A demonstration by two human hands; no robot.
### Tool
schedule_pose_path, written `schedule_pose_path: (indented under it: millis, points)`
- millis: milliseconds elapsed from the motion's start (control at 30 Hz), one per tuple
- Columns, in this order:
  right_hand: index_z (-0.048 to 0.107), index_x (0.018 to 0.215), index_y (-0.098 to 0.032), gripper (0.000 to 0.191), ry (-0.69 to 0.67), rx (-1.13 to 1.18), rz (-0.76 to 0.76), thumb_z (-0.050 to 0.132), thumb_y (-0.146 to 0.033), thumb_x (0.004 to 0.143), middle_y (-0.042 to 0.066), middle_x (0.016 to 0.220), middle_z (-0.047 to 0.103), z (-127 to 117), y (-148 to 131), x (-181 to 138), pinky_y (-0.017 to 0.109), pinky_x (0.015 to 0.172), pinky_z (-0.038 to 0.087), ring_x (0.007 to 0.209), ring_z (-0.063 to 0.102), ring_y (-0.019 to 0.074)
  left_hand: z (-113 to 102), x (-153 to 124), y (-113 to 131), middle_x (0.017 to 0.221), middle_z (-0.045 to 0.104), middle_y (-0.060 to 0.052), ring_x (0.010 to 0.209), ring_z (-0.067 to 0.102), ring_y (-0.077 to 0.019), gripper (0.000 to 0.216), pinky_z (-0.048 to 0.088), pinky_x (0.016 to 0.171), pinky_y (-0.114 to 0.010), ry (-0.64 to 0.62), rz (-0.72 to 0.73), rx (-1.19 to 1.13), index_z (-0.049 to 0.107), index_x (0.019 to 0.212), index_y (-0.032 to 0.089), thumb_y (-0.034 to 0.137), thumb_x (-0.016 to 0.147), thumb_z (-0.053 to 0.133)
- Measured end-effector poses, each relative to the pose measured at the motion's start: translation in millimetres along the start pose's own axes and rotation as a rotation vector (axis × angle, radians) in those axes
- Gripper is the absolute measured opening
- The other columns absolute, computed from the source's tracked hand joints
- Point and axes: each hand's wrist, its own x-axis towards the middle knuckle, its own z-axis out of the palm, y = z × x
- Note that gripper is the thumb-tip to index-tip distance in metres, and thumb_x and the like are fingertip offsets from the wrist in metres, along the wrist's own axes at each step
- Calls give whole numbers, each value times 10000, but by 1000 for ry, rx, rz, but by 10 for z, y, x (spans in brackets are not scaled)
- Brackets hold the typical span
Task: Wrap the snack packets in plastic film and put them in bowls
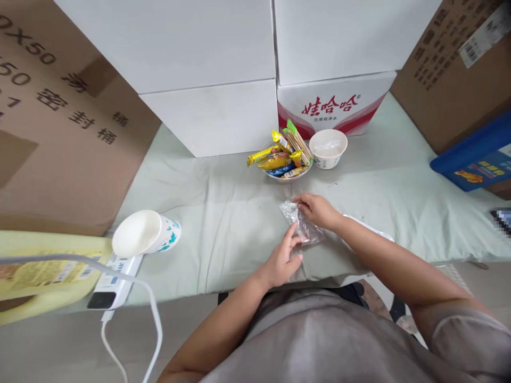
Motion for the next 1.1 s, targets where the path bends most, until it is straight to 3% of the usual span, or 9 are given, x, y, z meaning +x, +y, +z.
schedule_pose_path:
  millis: [100, 200, 433, 567, 667, 767, 867, 1000, 1100]
  points:
    - [636, 1134, -175, 250, 31, -30, 51, 503, -180, 923, 77, 1099, 706, 131, 4, 122, 282, 890, 457, 1000, 642, 180, -30, 43, -23, 1416, 478, -152, 1332, 455, -265, 593, 292, 1156, -516, -8, -32, -126, 302, 1464, 222, 203, 909, 509]
    - [629, 1150, -179, 249, 25, -155, 53, 522, -243, 935, 81, 1107, 691, 214, -20, 157, 269, 839, 446, 984, 637, 189, -55, 72, -48, 1377, 524, -142, 1321, 478, -263, 437, 332, 1147, -505, -1, -17, -140, 458, 1343, 204, 223, 911, 517]
    - [571, 1238, -176, 372, -43, -528, 71, 309, -321, 1017, 140, 1143, 636, 343, -99, 115, 283, 689, 387, 920, 632, 217, 9, 38, 56, 1312, 592, -117, 1242, 555, -223, 385, 450, 1086, -454, 31, -4, 178, 518, 1263, 194, 160, 879, 501]
    - [554, 1252, -172, 384, -24, -547, 52, 285, -319, 1021, 138, 1128, 633, 368, -89, 100, 285, 675, 364, 921, 624, 219, -6, 68, 256, 1176, 626, -104, 1034, 628, -191, 333, 566, 885, -363, 237, 5, 458, 538, 1204, 190, 173, 872, 532]
    - [555, 1243, -168, 381, -12, -538, 48, 282, -317, 1022, 133, 1111, 634, 359, -87, 95, 285, 661, 351, 899, 622, 216, -144, 243, 379, 1067, 623, -91, 959, 611, -192, 202, 554, 819, -348, 370, 105, 727, 580, 1089, 180, 207, 899, 516]
    - [544, 1252, -170, 375, -23, -520, 42, 285, -312, 1021, 126, 1107, 630, 348, -102, 78, 287, 657, 349, 880, 617, 211, -331, 505, 371, 938, 642, -65, 941, 589, -208, 125, 518, 864, -377, 246, 216, 934, 616, 897, 179, 209, 917, 497]
    - [540, 1255, -173, 360, -18, -511, 34, 313, -315, 1015, 116, 1095, 626, 348, -91, 67, 295, 662, 359, 872, 607, 210, -474, 694, 250, 892, 636, -89, 923, 564, -237, 151, 499, 860, -405, 142, 233, 1107, 614, 765, 159, 203, 888, 539]
    - [580, 1184, -164, 364, 110, -541, 110, 393, -408, 989, 129, 1083, 612, 282, 41, 99, 315, 720, 388, 961, 568, 254, -552, 721, 109, 925, 623, -85, 954, 532, -242, 100, 477, 868, -396, 142, 262, 1154, 616, 770, 165, 206, 856, 588]
    - [615, 1138, -131, 340, 223, -561, 229, 446, -371, 966, 164, 1085, 599, 117, 170, 86, 356, 810, 404, 999, 537, 288, -569, 683, 82, 963, 619, -80, 966, 526, -235, 59, 467, 880, -388, 147, 286, 1119, 622, 807, 169, 206, 846, 600]
